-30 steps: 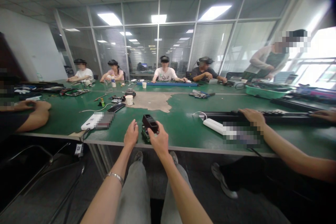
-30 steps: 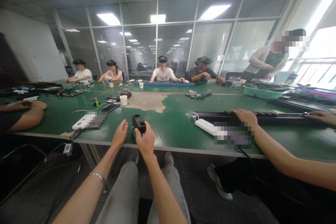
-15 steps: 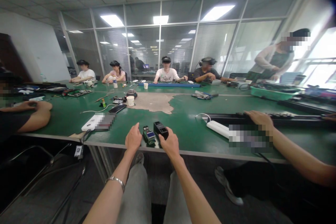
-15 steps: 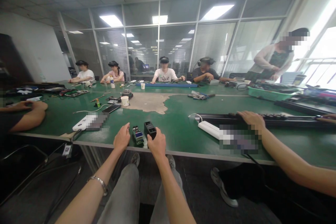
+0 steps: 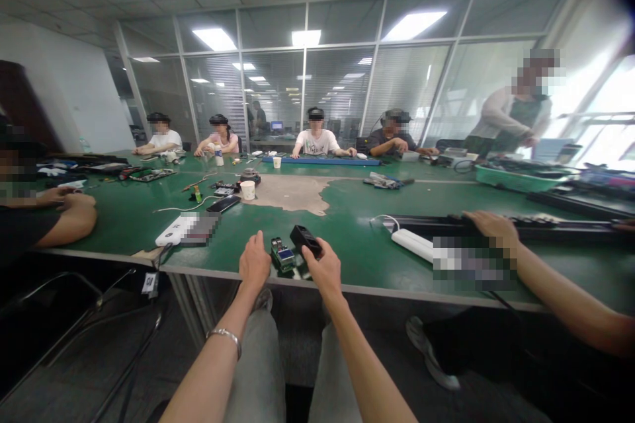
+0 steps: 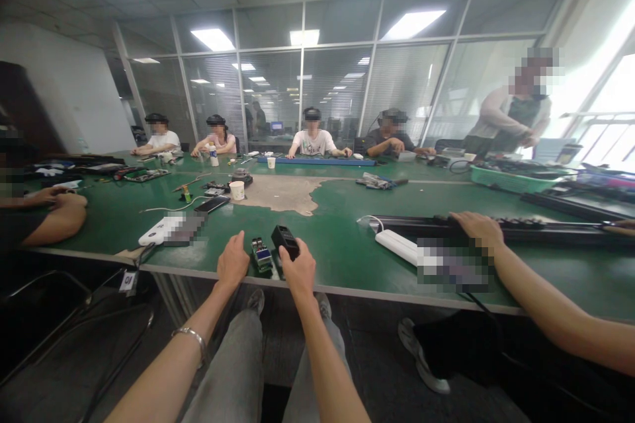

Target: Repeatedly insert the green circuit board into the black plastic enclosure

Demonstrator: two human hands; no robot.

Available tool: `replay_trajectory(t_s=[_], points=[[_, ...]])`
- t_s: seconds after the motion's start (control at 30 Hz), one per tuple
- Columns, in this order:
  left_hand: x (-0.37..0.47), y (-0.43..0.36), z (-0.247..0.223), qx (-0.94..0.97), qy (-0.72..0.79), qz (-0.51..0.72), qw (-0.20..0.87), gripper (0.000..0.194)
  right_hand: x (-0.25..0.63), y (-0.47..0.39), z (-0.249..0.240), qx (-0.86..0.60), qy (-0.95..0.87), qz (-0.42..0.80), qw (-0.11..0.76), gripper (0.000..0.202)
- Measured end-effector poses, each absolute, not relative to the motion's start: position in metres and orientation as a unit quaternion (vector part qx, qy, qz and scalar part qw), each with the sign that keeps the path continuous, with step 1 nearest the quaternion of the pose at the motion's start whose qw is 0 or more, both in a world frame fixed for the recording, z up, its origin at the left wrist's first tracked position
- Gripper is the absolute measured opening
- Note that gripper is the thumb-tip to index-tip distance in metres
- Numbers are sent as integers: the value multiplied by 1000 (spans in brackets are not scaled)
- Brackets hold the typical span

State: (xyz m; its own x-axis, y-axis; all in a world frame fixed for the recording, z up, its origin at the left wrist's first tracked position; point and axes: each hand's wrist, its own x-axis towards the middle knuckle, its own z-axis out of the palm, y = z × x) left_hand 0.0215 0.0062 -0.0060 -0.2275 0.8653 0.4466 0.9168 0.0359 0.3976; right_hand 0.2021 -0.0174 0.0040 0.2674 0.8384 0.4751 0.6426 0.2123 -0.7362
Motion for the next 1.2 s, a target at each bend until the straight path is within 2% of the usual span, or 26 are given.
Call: replay_trajectory(t_s=[0.23, 0.43, 0.67, 0.9, 1.2], points=[[23, 5, -6, -616, -725, -305, 50, 55, 177, -23, 27, -592, -619, 118, 502, 50], [21, 5, -4, -616, -723, -309, 46, 54, 156, -35, 31, -587, -651, 86, 473, 44], [19, 1, -3, -601, -729, -326, 38, 54, 145, -46, 35, -594, -683, 39, 424, 48], [19, -2, -1, -597, -727, -337, 34, 55, 143, -50, 22, -608, -685, 26, 400, 43], [19, -4, -2, -612, -715, -336, 41, 52, 139, -56, 0, -621, -658, 32, 425, 54]])
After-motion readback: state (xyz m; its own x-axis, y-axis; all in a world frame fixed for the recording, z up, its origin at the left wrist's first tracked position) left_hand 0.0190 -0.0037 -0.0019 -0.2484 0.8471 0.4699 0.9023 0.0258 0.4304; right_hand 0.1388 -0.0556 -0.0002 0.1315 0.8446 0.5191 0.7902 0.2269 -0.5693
